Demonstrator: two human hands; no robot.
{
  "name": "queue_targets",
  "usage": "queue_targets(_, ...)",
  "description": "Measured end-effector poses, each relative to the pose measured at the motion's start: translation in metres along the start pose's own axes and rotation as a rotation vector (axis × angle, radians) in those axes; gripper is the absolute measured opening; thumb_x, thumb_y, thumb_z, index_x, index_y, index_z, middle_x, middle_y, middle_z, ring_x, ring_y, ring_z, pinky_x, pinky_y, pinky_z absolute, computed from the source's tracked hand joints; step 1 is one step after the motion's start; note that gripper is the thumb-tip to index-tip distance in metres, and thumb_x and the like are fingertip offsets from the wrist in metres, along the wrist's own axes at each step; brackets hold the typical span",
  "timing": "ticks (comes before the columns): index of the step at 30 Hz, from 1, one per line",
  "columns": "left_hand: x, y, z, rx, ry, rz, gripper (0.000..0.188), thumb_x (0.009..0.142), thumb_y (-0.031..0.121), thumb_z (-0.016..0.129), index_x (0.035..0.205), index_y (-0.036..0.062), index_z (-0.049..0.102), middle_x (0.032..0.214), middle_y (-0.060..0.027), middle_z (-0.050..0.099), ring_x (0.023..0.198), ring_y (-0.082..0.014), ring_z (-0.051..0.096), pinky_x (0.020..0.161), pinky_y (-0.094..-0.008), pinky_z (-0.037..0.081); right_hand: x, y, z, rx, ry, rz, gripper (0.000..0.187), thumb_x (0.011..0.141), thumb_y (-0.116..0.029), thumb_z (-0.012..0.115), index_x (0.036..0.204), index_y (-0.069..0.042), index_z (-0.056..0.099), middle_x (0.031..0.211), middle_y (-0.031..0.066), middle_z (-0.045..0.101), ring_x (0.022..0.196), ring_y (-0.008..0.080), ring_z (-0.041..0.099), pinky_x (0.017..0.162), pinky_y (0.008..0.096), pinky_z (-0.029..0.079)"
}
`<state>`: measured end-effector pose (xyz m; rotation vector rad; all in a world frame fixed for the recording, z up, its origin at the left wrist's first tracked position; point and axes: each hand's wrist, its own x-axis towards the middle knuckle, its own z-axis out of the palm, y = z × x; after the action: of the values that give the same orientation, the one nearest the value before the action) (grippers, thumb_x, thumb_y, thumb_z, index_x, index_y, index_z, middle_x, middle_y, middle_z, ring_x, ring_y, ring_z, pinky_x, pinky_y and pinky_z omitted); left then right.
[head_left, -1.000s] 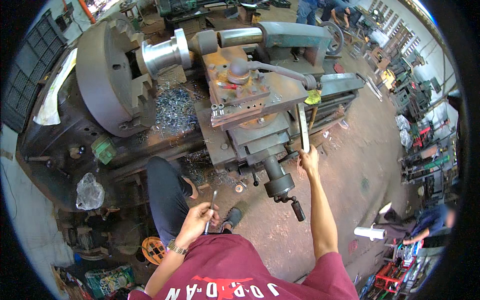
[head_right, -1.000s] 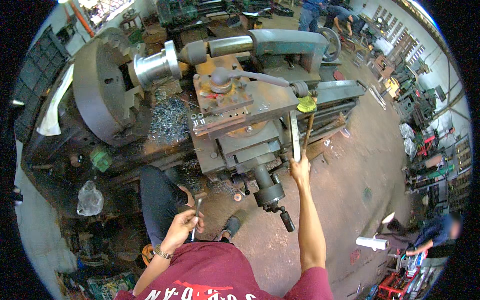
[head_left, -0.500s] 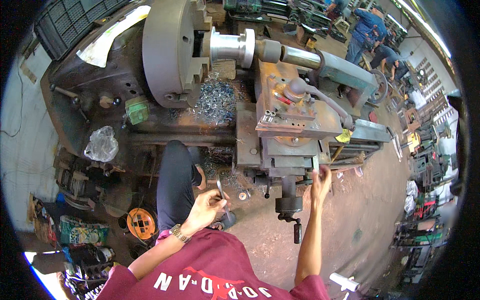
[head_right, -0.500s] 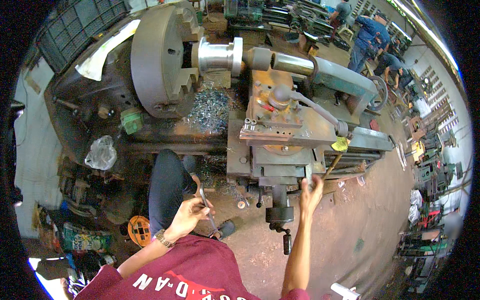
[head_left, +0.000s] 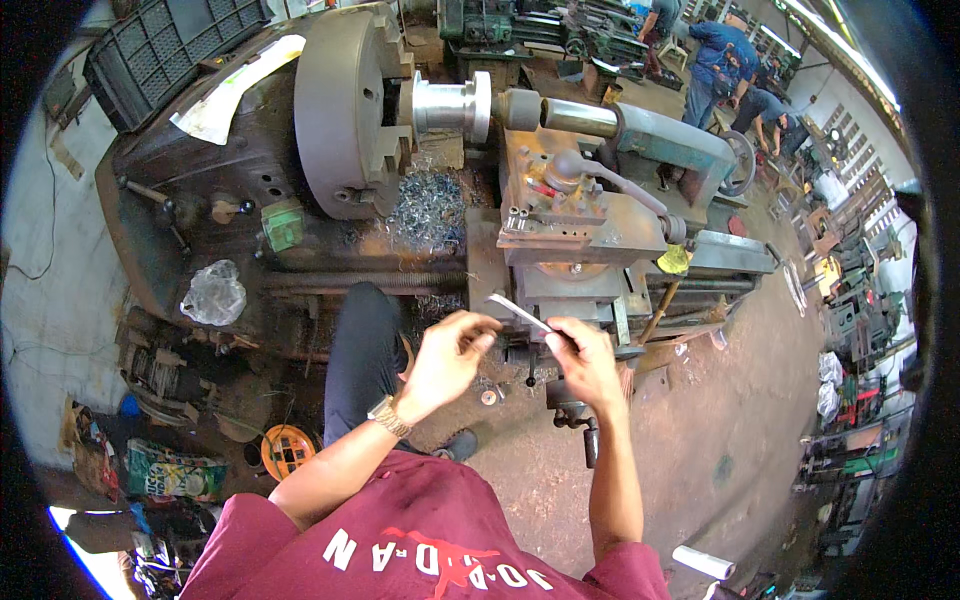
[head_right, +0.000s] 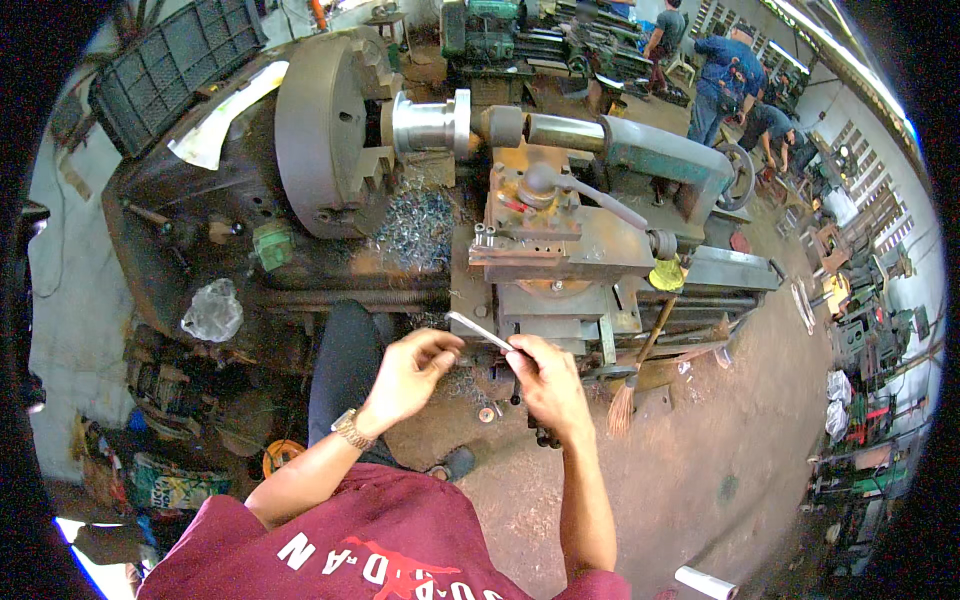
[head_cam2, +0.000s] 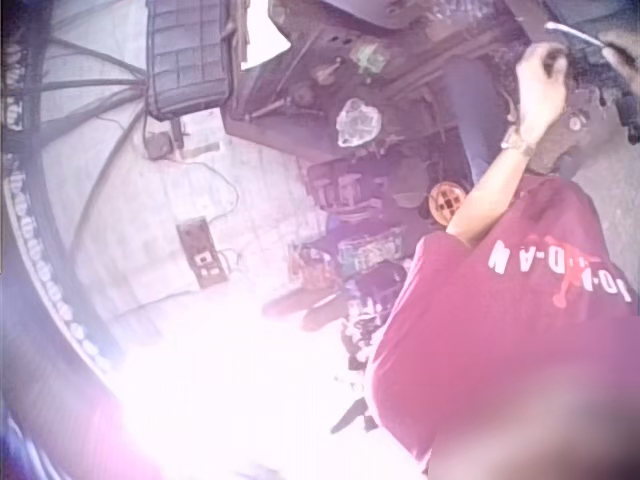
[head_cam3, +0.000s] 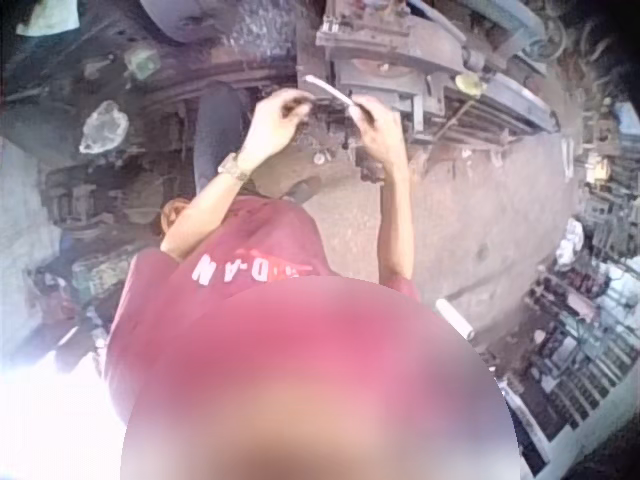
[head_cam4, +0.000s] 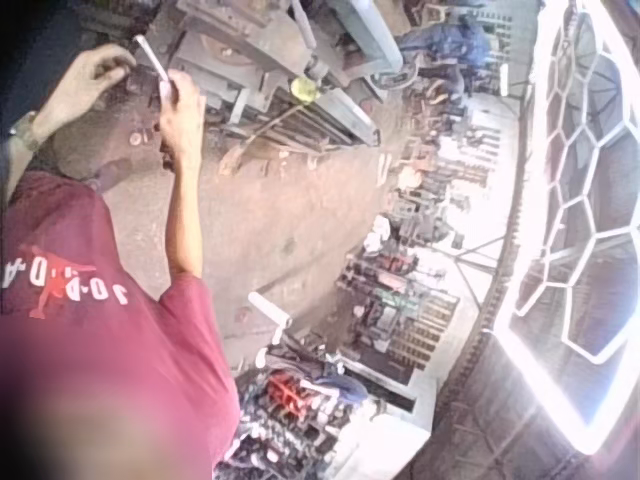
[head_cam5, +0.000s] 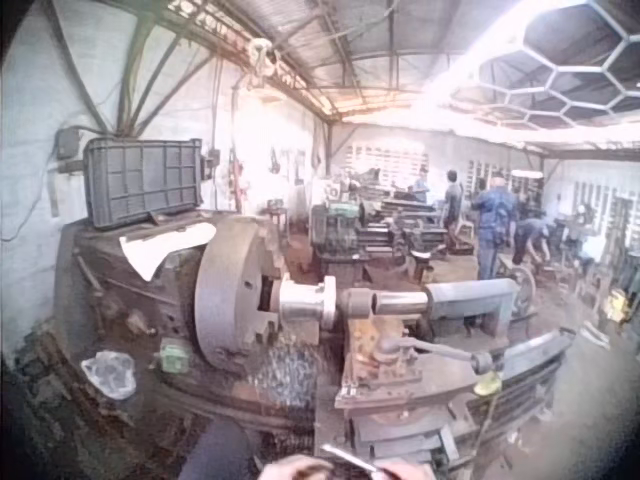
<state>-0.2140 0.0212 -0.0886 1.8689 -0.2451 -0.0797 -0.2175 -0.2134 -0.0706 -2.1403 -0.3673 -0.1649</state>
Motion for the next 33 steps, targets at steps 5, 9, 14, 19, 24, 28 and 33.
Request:
queue_targets(5, -0.013, 0.011, -0.024, -0.247, -0.031, -0.031, 0.032, 0.095, -0.003, 0.061, 0.127, 0.0014, 0.063, 0.111, -0.0068, 0.067, 0.096, -0.0128, 0.063, 0.087, -0.0287, 0.053, -0.009, -0.013, 0.004, 0.220, -0.178, 0.070, 0.018, 0.095, -0.008, 0.066, 0.111, 0.001, 0.068, 0.098, 0.0141, 0.072, 0.087, 0.0268, 0.069, 0.078, 0.0364, 0.055)
queue_targets(9, -0.033, 0.011, -0.031, -0.211, -0.153, -0.012, 0.035, 0.095, -0.003, 0.059, 0.128, 0.0050, 0.066, 0.115, -0.0038, 0.068, 0.100, -0.0100, 0.061, 0.086, -0.0273, 0.051, -0.030, -0.010, 0.043, 0.157, -0.266, 0.069, 0.018, 0.095, -0.013, 0.067, 0.107, 0.001, 0.068, 0.088, 0.0128, 0.067, 0.074, 0.0226, 0.065, 0.067, 0.0353, 0.052)
queue_targets(14, -0.039, 0.011, -0.036, 0.066, -0.289, -0.062, 0.027, 0.095, 0.001, 0.064, 0.121, 0.0036, 0.068, 0.104, -0.0115, 0.073, 0.090, -0.0174, 0.069, 0.085, -0.0324, 0.054, -0.041, -0.008, 0.028, 0.043, -0.176, 0.038, 0.016, 0.093, -0.011, 0.069, 0.104, 0.000, 0.070, 0.089, 0.0148, 0.066, 0.080, 0.0335, 0.066, 0.069, 0.0399, 0.051)
queue_targets(19, -0.009, 0.013, -0.026, -0.019, -0.342, -0.045, 0.025, 0.098, 0.002, 0.063, 0.122, 0.0006, 0.067, 0.100, -0.0077, 0.073, 0.090, -0.0108, 0.066, 0.082, -0.0286, 0.054, -0.042, -0.016, 0.000, 0.003, -0.174, 0.191, 0.020, 0.094, -0.013, 0.070, 0.108, 0.001, 0.068, 0.096, 0.0174, 0.068, 0.091, 0.0380, 0.066, 0.079, 0.0411, 0.051)
queue_targets(24, 0.026, 0.019, -0.013, -0.469, -0.367, -0.104, 0.024, 0.098, 0.000, 0.064, 0.121, -0.0028, 0.065, 0.102, -0.0043, 0.070, 0.091, -0.0100, 0.065, 0.085, -0.0268, 0.055, -0.062, -0.019, 0.003, 0.141, -0.052, 0.385, 0.024, 0.091, -0.016, 0.074, 0.110, -0.001, 0.070, 0.102, 0.0162, 0.072, 0.095, 0.0338, 0.070, 0.083, 0.0394, 0.053)
queue_targets(28, 0.048, 0.038, 0.008, -0.624, -0.426, 0.000, 0.028, 0.095, 0.003, 0.069, 0.123, 0.0000, 0.064, 0.110, -0.0050, 0.068, 0.102, -0.0130, 0.063, 0.092, -0.0309, 0.054, -0.078, -0.019, 0.002, 0.137, 0.137, 0.469, 0.024, 0.088, -0.011, 0.078, 0.109, -0.001, 0.072, 0.099, 0.0138, 0.076, 0.091, 0.0247, 0.074, 0.083, 0.0351, 0.056)
queue_targets(33, 0.030, 0.036, 0.029, -0.932, -0.319, -0.159, 0.060, 0.090, 0.007, 0.077, 0.140, 0.0088, 0.044, 0.120, -0.0072, 0.055, 0.110, -0.0147, 0.057, 0.095, -0.0298, 0.053, -0.069, -0.016, 0.017, 0.305, 0.324, 0.426, 0.027, 0.082, -0.003, 0.083, 0.106, 0.000, 0.072, 0.093, 0.0078, 0.074, 0.086, 0.0141, 0.070, 0.078, 0.0290, 0.056)
